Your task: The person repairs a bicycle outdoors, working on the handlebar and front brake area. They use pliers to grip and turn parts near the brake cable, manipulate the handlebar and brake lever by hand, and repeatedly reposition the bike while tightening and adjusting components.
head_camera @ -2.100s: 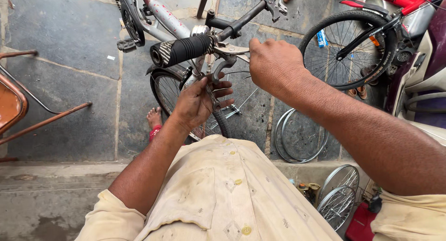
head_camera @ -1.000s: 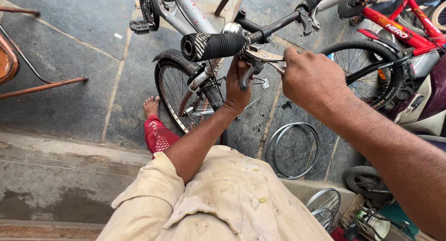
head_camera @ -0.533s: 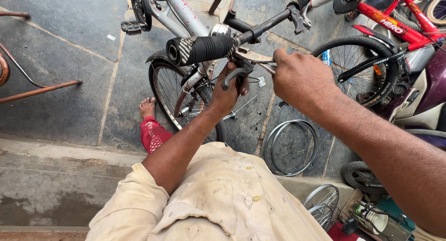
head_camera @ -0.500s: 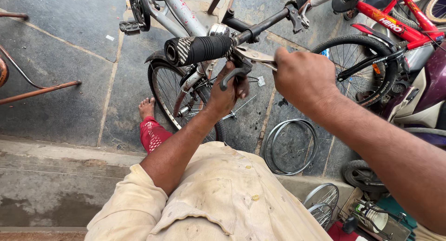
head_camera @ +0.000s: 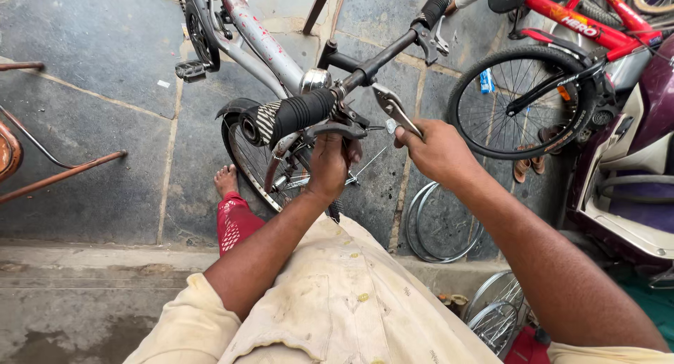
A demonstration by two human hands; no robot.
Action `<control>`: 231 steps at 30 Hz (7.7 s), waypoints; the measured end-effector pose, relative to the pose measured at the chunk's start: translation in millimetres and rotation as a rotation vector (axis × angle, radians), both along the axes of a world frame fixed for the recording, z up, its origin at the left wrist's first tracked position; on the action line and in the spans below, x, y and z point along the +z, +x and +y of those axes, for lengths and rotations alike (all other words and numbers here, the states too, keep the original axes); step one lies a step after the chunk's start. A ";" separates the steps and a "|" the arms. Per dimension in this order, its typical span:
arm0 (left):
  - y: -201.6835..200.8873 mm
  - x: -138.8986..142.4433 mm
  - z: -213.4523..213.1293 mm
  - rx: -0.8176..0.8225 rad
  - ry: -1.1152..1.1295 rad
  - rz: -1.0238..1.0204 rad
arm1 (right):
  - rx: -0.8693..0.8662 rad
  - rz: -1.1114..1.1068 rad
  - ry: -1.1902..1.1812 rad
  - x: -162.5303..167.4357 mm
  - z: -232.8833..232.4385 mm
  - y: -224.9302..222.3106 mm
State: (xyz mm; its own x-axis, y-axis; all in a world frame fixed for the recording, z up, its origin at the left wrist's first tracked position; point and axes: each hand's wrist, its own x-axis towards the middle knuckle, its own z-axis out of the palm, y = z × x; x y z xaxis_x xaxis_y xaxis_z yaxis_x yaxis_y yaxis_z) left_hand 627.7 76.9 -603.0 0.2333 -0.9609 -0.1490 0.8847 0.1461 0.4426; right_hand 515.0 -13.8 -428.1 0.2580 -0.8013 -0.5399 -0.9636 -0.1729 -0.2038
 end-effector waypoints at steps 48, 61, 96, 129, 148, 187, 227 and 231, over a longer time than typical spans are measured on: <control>5.6 -19.9 65.9 0.104 0.047 -0.543 | 0.786 0.467 -0.686 17.8 108.0 33.5; 26.8 -21.4 67.0 0.099 0.052 -0.677 | 0.711 0.672 -0.822 12.8 146.6 78.0; 49.4 18.3 87.4 -0.404 0.401 0.082 | 0.929 0.540 -0.647 29.2 97.1 67.7; -44.9 -49.0 66.8 0.403 0.184 -0.509 | 1.041 0.463 -0.810 12.6 125.1 36.7; -57.7 -97.4 26.8 0.700 0.097 -0.542 | 1.238 0.625 -0.928 -11.8 111.5 8.1; 0.8 -16.8 98.6 -0.278 0.081 0.634 | 1.008 0.526 -0.690 -3.4 118.1 42.9; 279.6 178.3 65.9 -0.412 0.106 -1.692 | -0.977 -0.903 -0.044 -106.2 199.3 89.0; 269.1 198.1 42.2 -0.478 -0.027 -1.827 | -1.363 -1.092 0.045 -132.1 226.6 128.4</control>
State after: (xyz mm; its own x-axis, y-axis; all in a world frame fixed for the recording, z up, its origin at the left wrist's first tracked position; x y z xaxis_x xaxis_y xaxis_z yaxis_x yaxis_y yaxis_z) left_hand 896.8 119.1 -404.9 -0.1848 -0.9817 -0.0465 -0.6431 0.0850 0.7611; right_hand 643.4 212.8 -560.3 -0.3008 -0.7261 -0.6183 0.1685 0.5977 -0.7838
